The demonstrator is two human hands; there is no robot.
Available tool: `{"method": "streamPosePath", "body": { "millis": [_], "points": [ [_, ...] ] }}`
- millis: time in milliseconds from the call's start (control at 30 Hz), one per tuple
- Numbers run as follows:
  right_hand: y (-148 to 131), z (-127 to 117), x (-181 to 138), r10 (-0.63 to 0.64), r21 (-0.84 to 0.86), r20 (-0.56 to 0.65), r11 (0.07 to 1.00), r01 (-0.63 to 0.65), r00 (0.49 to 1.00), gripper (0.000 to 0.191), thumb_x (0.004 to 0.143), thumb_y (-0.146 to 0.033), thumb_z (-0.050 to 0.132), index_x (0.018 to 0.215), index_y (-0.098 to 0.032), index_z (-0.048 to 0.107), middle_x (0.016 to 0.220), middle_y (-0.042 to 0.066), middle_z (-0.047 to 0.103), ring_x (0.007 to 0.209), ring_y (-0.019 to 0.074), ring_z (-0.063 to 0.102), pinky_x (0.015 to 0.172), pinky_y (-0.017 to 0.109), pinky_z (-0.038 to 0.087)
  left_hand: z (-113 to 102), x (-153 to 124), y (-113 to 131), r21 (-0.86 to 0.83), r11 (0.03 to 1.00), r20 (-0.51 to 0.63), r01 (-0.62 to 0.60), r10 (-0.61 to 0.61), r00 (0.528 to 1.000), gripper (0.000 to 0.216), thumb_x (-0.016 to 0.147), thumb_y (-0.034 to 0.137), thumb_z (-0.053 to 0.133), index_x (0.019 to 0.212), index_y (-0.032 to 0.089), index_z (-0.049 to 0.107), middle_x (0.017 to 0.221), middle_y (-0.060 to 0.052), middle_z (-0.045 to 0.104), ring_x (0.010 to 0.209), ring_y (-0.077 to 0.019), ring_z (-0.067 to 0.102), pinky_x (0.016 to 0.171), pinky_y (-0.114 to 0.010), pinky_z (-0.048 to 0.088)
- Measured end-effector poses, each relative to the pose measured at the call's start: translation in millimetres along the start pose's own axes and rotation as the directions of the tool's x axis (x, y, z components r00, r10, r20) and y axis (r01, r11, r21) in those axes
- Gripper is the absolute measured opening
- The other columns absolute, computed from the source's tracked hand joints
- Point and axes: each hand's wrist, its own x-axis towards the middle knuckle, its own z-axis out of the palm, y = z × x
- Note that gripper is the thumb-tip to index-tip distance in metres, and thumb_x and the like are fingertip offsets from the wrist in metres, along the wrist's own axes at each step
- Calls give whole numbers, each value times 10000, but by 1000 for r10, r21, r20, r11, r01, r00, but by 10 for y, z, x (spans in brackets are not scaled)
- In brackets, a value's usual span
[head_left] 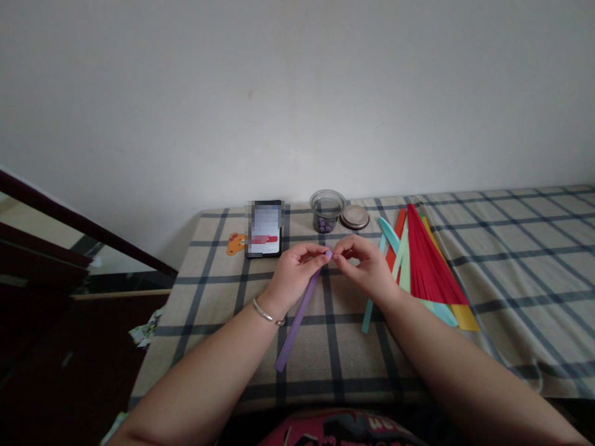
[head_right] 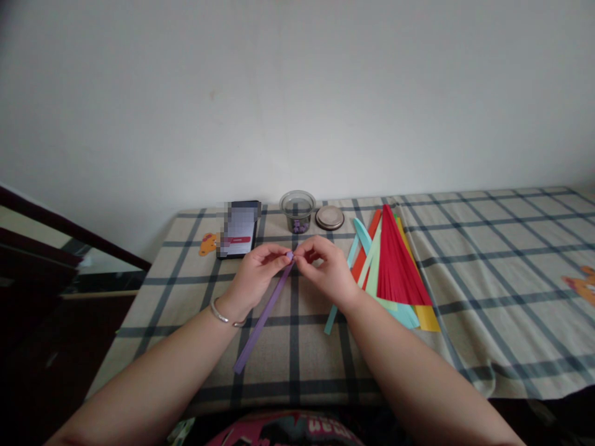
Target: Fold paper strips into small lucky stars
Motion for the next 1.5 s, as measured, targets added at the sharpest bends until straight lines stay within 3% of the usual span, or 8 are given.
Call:
{"method": "streamPosePath", "body": {
  "millis": [433, 867, 1133, 1500],
  "points": [
    [-29, -21, 16, -26, -8, 17, 1000, 26, 1000, 74, 819, -255, 584, 764, -210, 565, 747, 19, 586, 677, 140, 556, 591, 267, 474, 14, -13, 5, 46, 997, -30, -62, 63, 998, 236, 615, 315, 790, 756, 158, 684, 807, -38, 729, 787, -168, 672, 800, -340, 540],
    [-9, -6, -3, -13, -63, -3, 998, 13, 1000, 67, 848, -275, 560, 835, -223, 601, 804, 37, 598, 750, 162, 583, 643, 292, 507, -28, 1, -4, 164, 981, -43, -104, 112, 993, 206, 730, 314, 705, 876, 169, 699, 925, -57, 735, 868, -181, 679, 860, -338, 533],
    [-17, -2, 9, -38, -72, -6, 997, 37, 999, 89, 799, -229, 607, 886, -227, 585, 845, 27, 601, 683, 134, 555, 584, 273, 501, -35, -7, 29, 245, 958, 4, -147, 150, 989, 185, 788, 293, 642, 919, 182, 710, 981, -58, 731, 917, -185, 672, 881, -332, 521],
    [-39, 4, 12, -45, -136, -9, 990, 43, 999, 65, 785, -229, 624, 844, -224, 597, 813, 32, 604, 719, 150, 576, 569, 269, 497, -50, -17, -4, 353, 908, 1, -224, 239, 971, 132, 817, 280, 603, 872, 171, 654, 880, -48, 686, 826, -159, 641, 794, -285, 509]
  ]
}}
